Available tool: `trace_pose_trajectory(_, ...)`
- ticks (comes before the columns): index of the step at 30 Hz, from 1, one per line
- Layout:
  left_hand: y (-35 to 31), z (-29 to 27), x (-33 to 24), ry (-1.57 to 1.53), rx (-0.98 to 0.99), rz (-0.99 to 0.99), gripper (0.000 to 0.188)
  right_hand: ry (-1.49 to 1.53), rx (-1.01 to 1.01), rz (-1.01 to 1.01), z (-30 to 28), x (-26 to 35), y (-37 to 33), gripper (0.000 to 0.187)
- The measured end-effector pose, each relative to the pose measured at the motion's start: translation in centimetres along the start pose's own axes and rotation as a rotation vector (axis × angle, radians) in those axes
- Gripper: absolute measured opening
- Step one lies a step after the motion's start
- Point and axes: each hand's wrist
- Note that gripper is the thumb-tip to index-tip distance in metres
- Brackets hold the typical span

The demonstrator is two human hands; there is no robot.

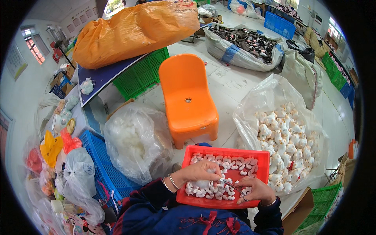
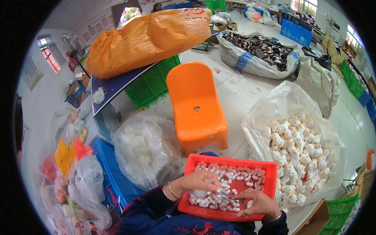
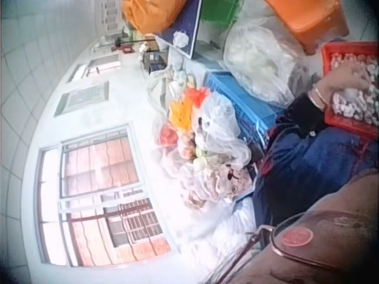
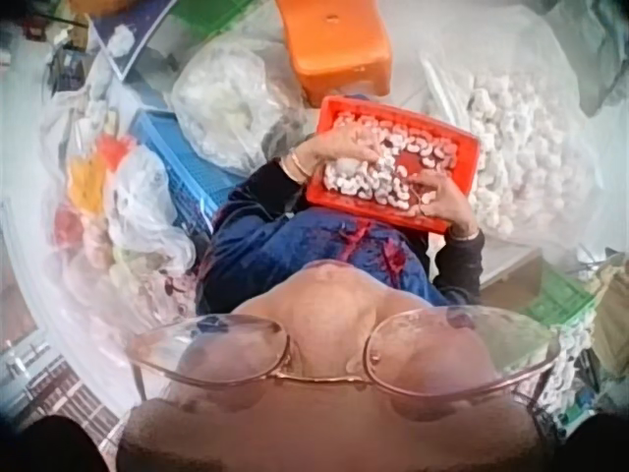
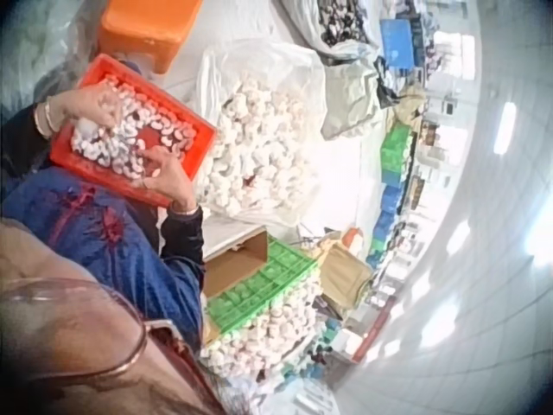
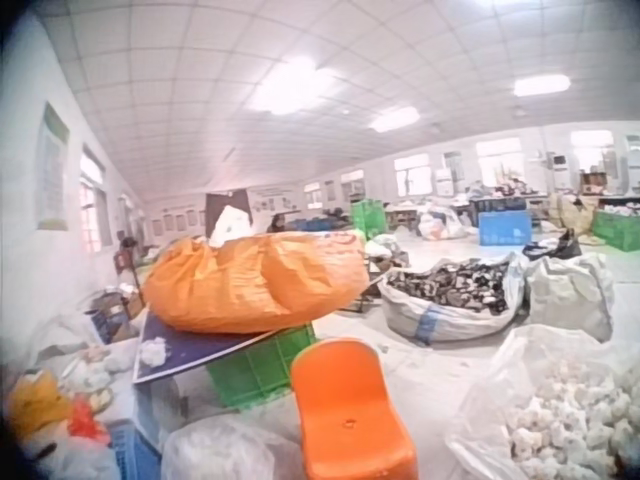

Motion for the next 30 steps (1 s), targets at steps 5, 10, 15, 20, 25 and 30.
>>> trace_pose_trajectory(5,0.3,0.0,-1.1,0.158,-0.024,0.081,0.011,0.063,-0.015,0.145,0.1,0.7,-0.1,0.064)
trace_pose_trajectory(10,0.2,0.2,-0.9,0.099,0.025,0.053,0.011,0.199,0.031,0.323,0.0,1.8,-0.3,0.053)
trace_pose_trajectory(15,1.8,0.4,-0.4,0.016,0.131,0.221,0.024,0.223,0.033,0.372,-0.3,0.7,-1.5,0.043)
trace_pose_trajectory(20,2.4,2.7,-0.5,0.374,0.119,0.315,0.034,0.167,0.062,0.338,-0.6,0.8,-0.2,0.038)
trace_pose_trajectory(25,2.2,1.4,-0.6,0.166,-0.097,0.006,0.008,0.189,0.039,0.438,-0.8,1.5,-0.4,0.036)
trace_pose_trajectory(30,1.6,0.9,-0.8,0.191,-0.169,-0.007,0.007,0.143,0.022,0.485,-0.9,1.5,-1.3,0.032)
Point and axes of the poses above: each hand's wrist, its own y-axis towards the middle knuckle, its own z-axis out of the palm, x = y × z, and after that the axes turned 13 degrees about -x, right-handed
